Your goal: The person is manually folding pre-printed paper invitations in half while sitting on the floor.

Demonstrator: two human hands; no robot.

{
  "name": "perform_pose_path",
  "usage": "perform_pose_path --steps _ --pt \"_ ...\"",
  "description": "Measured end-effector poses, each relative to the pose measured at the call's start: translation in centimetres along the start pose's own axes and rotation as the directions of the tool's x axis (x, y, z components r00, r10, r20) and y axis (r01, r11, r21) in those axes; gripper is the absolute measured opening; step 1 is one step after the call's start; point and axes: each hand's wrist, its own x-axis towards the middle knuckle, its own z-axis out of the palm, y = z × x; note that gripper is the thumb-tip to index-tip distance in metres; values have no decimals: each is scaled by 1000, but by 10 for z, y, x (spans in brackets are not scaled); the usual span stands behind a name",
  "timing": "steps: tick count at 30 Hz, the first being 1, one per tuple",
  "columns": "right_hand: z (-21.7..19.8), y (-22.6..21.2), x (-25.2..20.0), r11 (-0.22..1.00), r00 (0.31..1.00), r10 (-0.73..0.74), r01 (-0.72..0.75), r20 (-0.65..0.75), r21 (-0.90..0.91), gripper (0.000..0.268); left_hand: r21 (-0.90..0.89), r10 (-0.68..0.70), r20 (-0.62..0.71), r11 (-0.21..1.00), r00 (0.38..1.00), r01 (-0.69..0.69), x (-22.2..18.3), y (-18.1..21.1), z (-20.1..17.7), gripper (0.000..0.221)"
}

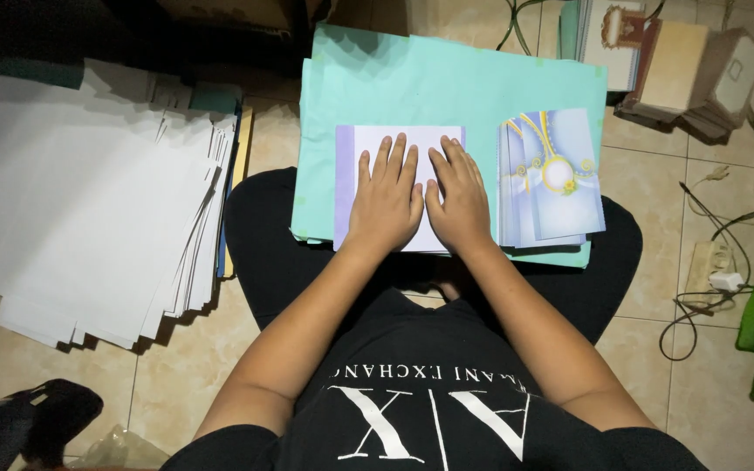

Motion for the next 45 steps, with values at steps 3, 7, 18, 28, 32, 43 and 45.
perform_pose_path --steps 3,7,18,28,32,43,45 --pt "0 0 0 1000 1000 -2 2 -4 -4 44 1 1 -1 1000 1000 -1 0 0 0 56" --pt "1 1 -1 1000 1000 -3 3 -4 0 45 -9 0 -7 1000 1000 0 0 0 0 55" --pt "1 0 0 1000 1000 0 0 -9 6 44 -8 7 -10 1000 1000 -7 1 -1 2 56" --pt "4 5 -1 1000 1000 -18 18 -18 4 44 55 -27 153 998 988 18 10 1 0 59" --pt "3 3 -1 1000 1000 -8 8 -28 -3 44 81 -20 102 997 995 11 25 -8 4 57" --pt "4 3 -1 1000 1000 11 -11 -1 -8 45 32 -26 113 999 993 23 4 -9 -5 55" --pt "8 6 -2 996 1000 4 -2 21 -90 47 30 -122 34 992 992 121 -4 -11 -14 53"
